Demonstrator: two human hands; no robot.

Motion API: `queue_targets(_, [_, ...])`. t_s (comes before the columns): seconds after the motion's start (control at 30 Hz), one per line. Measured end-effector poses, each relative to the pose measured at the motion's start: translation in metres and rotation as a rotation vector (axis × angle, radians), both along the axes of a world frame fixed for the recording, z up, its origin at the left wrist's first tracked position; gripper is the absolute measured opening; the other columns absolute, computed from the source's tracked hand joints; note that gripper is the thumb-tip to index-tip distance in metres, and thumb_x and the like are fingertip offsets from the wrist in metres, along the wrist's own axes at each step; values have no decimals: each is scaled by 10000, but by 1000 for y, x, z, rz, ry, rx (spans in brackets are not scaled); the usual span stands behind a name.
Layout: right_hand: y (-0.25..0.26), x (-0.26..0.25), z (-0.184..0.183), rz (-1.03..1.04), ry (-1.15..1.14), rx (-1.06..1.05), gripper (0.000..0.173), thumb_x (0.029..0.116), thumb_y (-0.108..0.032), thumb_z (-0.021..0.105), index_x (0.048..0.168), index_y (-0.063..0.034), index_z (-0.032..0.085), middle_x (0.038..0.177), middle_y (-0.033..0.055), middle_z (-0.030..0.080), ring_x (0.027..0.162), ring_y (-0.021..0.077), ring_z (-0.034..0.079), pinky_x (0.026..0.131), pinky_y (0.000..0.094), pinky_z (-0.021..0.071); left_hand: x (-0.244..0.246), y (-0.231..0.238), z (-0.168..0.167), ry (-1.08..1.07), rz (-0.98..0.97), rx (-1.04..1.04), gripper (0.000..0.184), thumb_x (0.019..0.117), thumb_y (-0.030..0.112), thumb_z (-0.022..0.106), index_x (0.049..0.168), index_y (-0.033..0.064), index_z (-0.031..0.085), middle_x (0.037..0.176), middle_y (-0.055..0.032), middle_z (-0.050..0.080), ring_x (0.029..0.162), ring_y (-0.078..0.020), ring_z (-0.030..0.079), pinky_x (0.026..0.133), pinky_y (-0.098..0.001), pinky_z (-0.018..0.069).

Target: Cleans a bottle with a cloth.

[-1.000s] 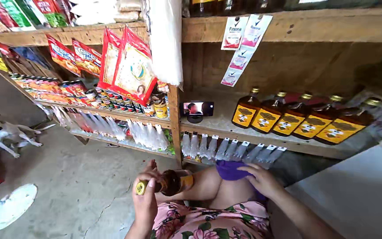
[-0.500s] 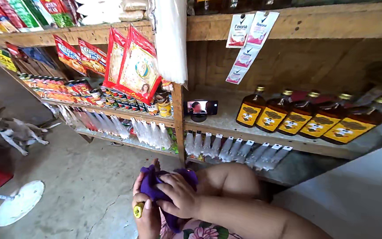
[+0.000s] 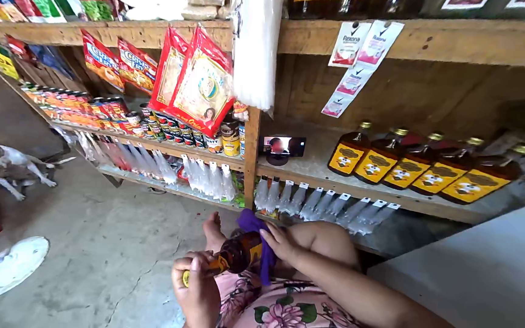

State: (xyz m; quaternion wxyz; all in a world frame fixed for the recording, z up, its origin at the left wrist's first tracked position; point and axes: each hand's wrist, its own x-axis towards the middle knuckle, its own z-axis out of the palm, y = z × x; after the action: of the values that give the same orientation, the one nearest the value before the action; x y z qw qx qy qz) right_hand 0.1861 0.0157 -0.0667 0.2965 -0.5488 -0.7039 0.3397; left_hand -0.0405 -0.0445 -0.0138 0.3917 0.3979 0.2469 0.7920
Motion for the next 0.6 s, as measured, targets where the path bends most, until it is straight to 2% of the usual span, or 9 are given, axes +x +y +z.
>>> queue_targets(0.13, [11,3,-8,-35,107,-51,546,1095,-338,416,1471,53,472,1497,251,494,1426,290,456,1213,400,324,-2,2,-3,47,-55,68,240,1014,351,562,793,275,617,739,89,641,765,-65,655,828,-275,559])
queue_targets(0.27, [16,6,-19,-14,209,-57,521,1072,-321,469,1458,25,507,1494,227,504,1422,257,456,1206,378,335,-3,-3,-8,156,-48,134,269,1049,399,504,823,280,592,727,111,609,785,-50,632,973,-304,496])
queue_targets(0.37, [9,3,-4,76,121,-53,519,1065,-355,454,1440,-9,551,1524,223,474,1457,301,404,1225,423,289,-5,-7,-13,203,-25,141,246,1047,385,505,854,280,616,848,95,671,928,-84,658,1063,-359,451])
queue_targets(0.47, [-5,-11,18,199,7,58,548,1062,-441,441,1427,-58,581,1507,209,497,1436,341,423,1208,492,304,-7,-7,-16,238,6,163,230,1047,361,513,863,282,627,1010,81,705,1100,-119,643,1154,-402,376])
queue_targets(0.53, [-20,-24,36,295,-21,195,514,1071,-427,426,1424,-94,592,1483,201,526,1409,340,463,1188,508,336,-4,-8,-17,266,18,180,236,1047,368,512,863,286,636,1071,84,707,1178,-130,616,1190,-416,329])
queue_targets(0.6, [-35,-41,42,376,2,430,463,1078,-419,388,1358,-164,654,1398,170,597,1354,321,520,1160,518,375,1,-11,-17,290,30,186,254,1049,397,504,876,285,651,1134,74,710,1240,-160,597,1182,-412,353])
